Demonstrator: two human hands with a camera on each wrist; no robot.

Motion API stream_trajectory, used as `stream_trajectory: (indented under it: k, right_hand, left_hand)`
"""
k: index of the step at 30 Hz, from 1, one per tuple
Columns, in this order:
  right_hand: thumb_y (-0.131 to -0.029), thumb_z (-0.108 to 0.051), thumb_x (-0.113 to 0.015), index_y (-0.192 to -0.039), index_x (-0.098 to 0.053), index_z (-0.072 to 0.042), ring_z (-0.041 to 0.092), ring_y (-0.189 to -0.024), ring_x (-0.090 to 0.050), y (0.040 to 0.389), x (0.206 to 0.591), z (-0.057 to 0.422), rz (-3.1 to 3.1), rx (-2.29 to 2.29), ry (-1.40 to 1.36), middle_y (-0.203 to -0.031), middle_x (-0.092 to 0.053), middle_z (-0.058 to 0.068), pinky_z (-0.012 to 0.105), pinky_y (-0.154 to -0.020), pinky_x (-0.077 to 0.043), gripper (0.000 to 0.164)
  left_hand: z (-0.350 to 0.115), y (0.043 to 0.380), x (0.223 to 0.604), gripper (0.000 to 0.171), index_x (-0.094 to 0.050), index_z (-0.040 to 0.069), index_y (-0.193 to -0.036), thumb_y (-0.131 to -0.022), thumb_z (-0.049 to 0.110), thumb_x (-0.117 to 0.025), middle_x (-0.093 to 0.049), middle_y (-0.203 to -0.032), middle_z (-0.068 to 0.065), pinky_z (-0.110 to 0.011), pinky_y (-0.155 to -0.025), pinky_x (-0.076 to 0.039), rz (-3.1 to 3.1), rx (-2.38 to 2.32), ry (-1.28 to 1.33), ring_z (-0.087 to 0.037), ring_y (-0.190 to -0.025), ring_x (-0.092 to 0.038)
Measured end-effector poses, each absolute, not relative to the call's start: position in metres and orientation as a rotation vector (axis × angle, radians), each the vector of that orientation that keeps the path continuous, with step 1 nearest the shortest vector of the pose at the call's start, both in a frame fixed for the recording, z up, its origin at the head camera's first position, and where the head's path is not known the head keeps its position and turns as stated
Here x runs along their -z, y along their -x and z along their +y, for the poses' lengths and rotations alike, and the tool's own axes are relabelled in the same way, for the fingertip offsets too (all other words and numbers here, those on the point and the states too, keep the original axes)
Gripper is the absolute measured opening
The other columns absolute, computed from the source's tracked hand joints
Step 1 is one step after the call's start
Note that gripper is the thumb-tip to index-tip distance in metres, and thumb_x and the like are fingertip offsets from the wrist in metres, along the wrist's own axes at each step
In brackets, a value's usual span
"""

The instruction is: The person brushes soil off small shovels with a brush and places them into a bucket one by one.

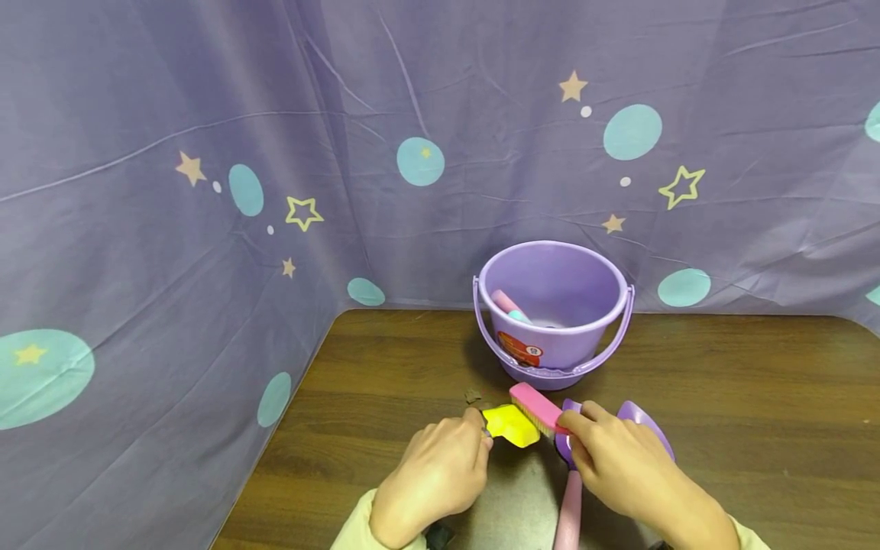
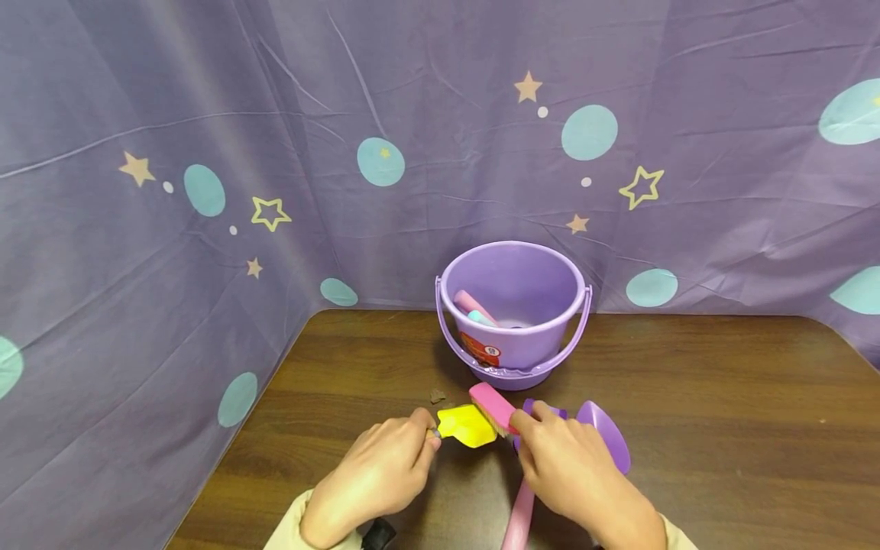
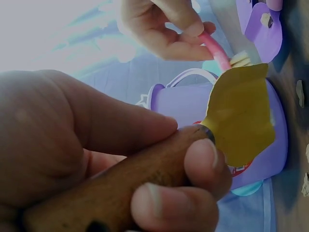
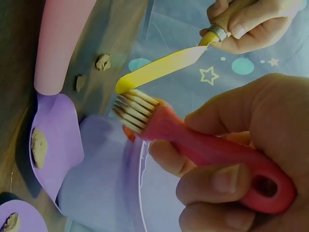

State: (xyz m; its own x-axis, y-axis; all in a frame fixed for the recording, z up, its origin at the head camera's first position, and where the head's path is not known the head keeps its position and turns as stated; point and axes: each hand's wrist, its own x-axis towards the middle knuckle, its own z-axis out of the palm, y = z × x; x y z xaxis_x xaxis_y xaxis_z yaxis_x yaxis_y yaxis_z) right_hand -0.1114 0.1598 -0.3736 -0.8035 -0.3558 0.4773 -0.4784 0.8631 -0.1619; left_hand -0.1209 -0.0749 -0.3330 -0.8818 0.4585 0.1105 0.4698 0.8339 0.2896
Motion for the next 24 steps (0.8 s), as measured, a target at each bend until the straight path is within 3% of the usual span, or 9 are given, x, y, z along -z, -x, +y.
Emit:
stream_trajectory:
  k: [6, 12, 18, 24]
  right_hand:
    - [-0.077, -0.01, -0.068, -0.084, -0.063, -0.026, 0.004, -0.05, -0.032, 0.111, 0.372, 0.163, -2.668, -0.33, -0.567, -0.07, -0.039, -0.016, 0.023, -0.046, -0.029, 0.018]
    - [-0.078, -0.012, -0.066, -0.093, -0.066, -0.027, 0.001, -0.057, -0.035, 0.108, 0.364, 0.161, -2.586, -0.347, -0.552, -0.073, -0.041, -0.021, 0.025, -0.051, -0.032, 0.021]
    - [-0.075, -0.008, -0.063, -0.098, -0.066, -0.025, -0.007, -0.053, -0.03, 0.105, 0.358, 0.156, -2.386, -0.494, -0.718, -0.077, -0.043, -0.022, 0.014, -0.048, -0.026, 0.029]
    - [-0.074, -0.006, -0.063, -0.1, -0.065, -0.025, -0.007, -0.052, -0.028, 0.101, 0.357, 0.15, -2.349, -0.573, -0.821, -0.079, -0.042, -0.02, 0.009, -0.046, -0.022, 0.033]
  left_hand:
    - [-0.075, 0.122, 0.332, 0.017, -0.051, 0.012, -0.083, -0.094, 0.025, -0.056, -0.049, -0.062, 0.002, -0.034, -0.044, -0.037, -2.961, 0.501, 0.749, -0.014, -0.051, -0.05]
    - [-0.074, 0.123, 0.333, 0.018, -0.05, 0.012, -0.082, -0.092, 0.024, -0.057, -0.054, -0.064, 0.0, -0.036, -0.045, -0.039, -2.951, 0.439, 0.747, -0.02, -0.055, -0.057]
    - [-0.071, 0.123, 0.334, 0.019, -0.05, 0.012, -0.081, -0.092, 0.025, -0.058, -0.057, -0.064, -0.003, -0.038, -0.046, -0.04, -2.962, 0.408, 0.732, -0.024, -0.057, -0.06]
    - [-0.071, 0.123, 0.335, 0.019, -0.051, 0.012, -0.08, -0.091, 0.025, -0.058, -0.057, -0.064, -0.003, -0.038, -0.046, -0.04, -2.978, 0.411, 0.707, -0.024, -0.058, -0.06]
